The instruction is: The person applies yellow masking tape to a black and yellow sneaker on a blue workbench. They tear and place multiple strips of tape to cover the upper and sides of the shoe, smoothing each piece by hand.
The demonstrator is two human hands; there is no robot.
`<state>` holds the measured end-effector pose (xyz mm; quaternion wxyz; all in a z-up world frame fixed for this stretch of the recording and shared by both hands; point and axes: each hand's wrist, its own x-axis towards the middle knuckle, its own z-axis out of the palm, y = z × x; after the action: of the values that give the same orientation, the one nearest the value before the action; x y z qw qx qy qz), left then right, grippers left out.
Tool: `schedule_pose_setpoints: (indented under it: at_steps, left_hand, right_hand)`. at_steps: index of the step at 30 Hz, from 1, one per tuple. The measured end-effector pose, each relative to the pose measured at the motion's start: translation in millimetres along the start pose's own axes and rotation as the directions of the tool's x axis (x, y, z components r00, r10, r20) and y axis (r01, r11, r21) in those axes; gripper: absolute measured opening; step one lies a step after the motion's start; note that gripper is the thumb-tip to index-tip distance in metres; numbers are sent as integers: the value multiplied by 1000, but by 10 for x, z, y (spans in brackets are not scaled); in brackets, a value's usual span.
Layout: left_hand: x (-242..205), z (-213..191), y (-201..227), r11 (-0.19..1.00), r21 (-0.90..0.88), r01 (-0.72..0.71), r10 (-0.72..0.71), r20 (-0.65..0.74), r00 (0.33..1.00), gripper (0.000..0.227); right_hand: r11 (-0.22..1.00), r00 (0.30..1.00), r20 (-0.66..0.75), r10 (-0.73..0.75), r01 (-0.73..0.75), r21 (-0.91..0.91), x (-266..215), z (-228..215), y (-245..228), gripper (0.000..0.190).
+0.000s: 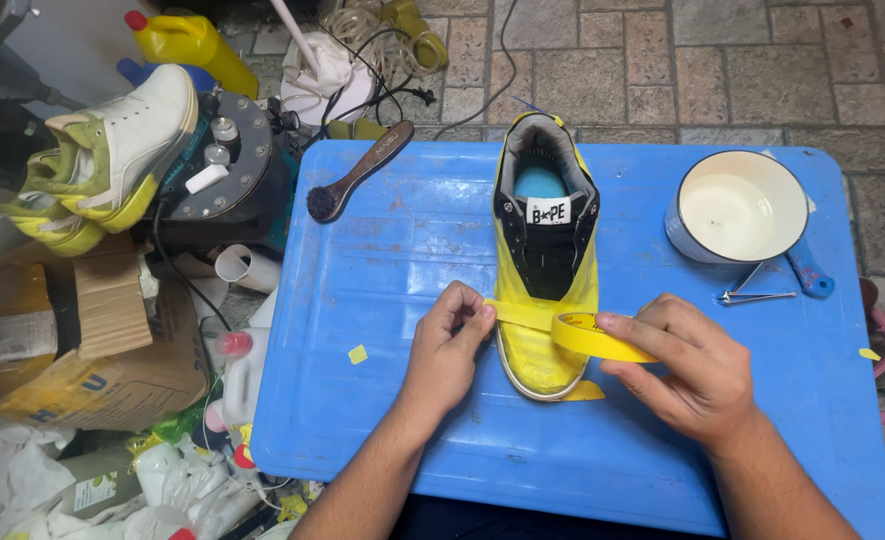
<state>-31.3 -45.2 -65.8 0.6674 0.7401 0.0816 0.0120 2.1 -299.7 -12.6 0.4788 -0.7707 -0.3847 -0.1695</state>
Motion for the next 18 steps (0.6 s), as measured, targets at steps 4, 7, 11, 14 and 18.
schedule_pose_setpoints:
  at_steps: [4, 7, 11, 14, 18]
  left_hand:
    - [23, 0, -9, 999, -32, 34, -33, 15, 999, 16]
    - [44, -8, 15, 996, -68, 53, -51, 33, 998, 17]
    - [36, -24, 76, 998, 20, 68, -68, 19, 997, 22]
    - [44, -42, 130, 966, 205, 157, -161, 2, 987, 29]
    - [47, -62, 216, 967, 250, 57, -48, -44, 998, 28]
  right_hand:
    - [1000, 1000, -5, 19, -19, -18, -17, -5, 17, 43]
    - [1000, 1000, -21, -2, 1, -12, -37, -1, 48, 43]
    - [994, 993, -29, 111, -111, 18, -63, -16, 78, 41]
    - [990, 990, 59, 128, -130, 46, -59, -69, 115, 37]
    - [975, 973, 222, 65, -110, 194, -36, -177, 178, 33]
